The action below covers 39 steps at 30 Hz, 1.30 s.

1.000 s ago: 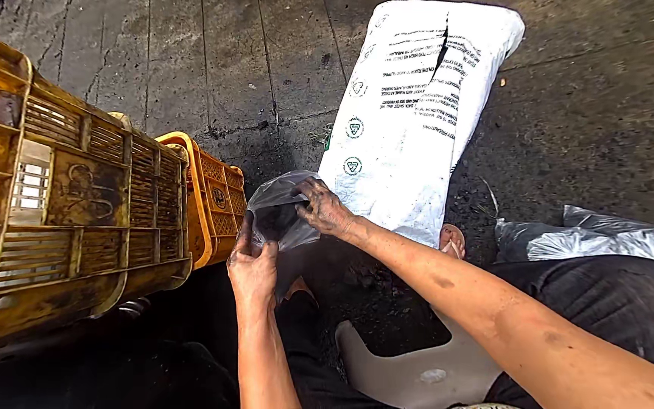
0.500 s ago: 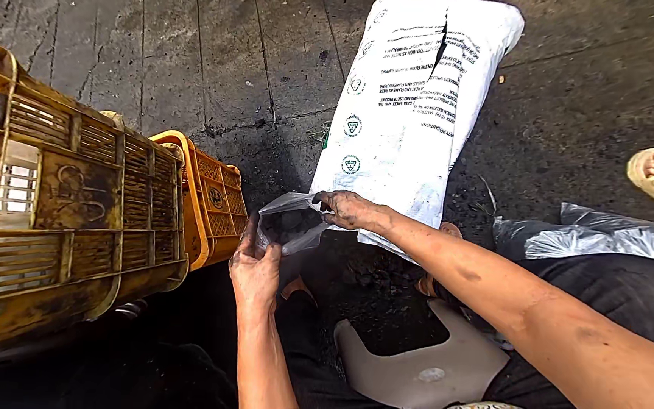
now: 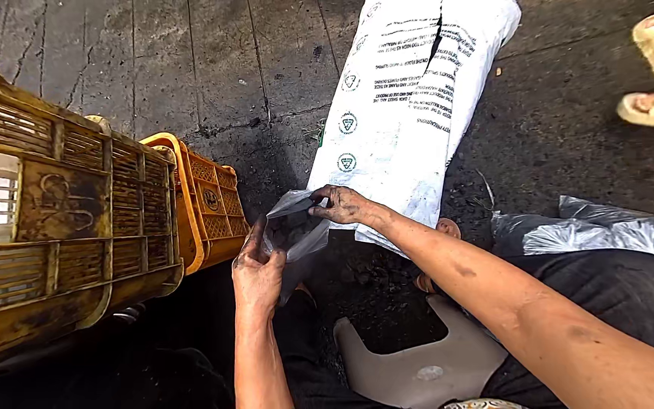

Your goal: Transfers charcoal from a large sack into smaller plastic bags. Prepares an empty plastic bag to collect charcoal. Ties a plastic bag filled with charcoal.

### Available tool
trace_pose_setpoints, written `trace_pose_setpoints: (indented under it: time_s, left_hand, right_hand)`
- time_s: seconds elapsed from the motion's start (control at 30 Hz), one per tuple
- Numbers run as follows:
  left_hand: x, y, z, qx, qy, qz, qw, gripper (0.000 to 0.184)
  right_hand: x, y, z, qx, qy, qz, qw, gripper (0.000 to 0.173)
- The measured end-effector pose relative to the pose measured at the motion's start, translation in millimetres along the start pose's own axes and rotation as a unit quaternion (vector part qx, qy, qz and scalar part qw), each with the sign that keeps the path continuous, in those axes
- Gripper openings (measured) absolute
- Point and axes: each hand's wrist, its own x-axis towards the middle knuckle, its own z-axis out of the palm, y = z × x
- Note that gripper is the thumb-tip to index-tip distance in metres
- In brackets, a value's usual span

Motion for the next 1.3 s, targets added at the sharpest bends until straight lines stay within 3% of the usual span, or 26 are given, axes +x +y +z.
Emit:
trace_pose_setpoints:
  time_s: [0.1,0.2,0.27,0.43,0.57,0.67,0.8,0.93,1.07,1.2,1.3]
  left_hand:
    - [0.0,-2.0,2.2,0.006,-0.009,0.008,1.000,0.061]
    - [1.1,-2.8,0.4,0.008,-0.002,0.003,1.000,0.061]
    - [1.2,-1.3,-2.1,0.005,0.003,0.000,1.000,0.060]
    - [0.3,-2.0,-4.7,0.014,0.008,0.000,1.000,0.061]
    - [-0.2,-2.6,-2.9,0.000,0.001,0.015,1.000,0.062]
    - [-0.7,-3.3,-1.2,0.000,-0.015,0.022,1.000,0.062]
    - [-2.5,-1.9,-0.3,0.000,-0.026,0.025,0.999,0.062]
    - [-3.2,-1.5,-0.2,-0.003,-0.039,0.028,0.999,0.061]
    - [-1.6,-1.9,-3.1,0.011,-0.041,0.011,0.999,0.058]
    - [1.4,1.5,-0.4,0.055,-0.077,-0.004,0.996,0.055]
    - [3.1,-4.3,-5.2,0.090,-0.076,0.045,0.992,0.044]
  right_hand:
    - [9.0,-3.4,5.5,-0.012,0.004,0.027,1.000,0.046]
    - [15.3,-7.5,6.4,-0.051,0.033,0.018,0.998,0.027]
    - [16.8,-7.3,3.6,-0.070,0.039,0.018,0.997,0.025]
    - [10.4,2.7,-0.8,0.022,0.074,-0.023,0.997,0.022]
    - [1.3,-11.2,1.9,-0.031,0.026,-0.038,0.998,0.053]
    - [3.9,-15.8,10.9,-0.063,0.091,-0.066,0.992,0.046]
    - [7.2,-25.5,6.1,-0.102,0.044,-0.048,0.993,0.055]
    - [6.9,-25.8,5.9,-0.130,0.103,-0.062,0.984,0.026]
    - [1.9,-5.7,-1.9,-0.197,0.159,-0.048,0.966,0.021]
    - [-13.4,-2.3,-11.0,-0.261,0.063,0.035,0.963,0.021]
    - [-21.9,-18.9,-42.3,-0.273,-0.023,0.057,0.960,0.027]
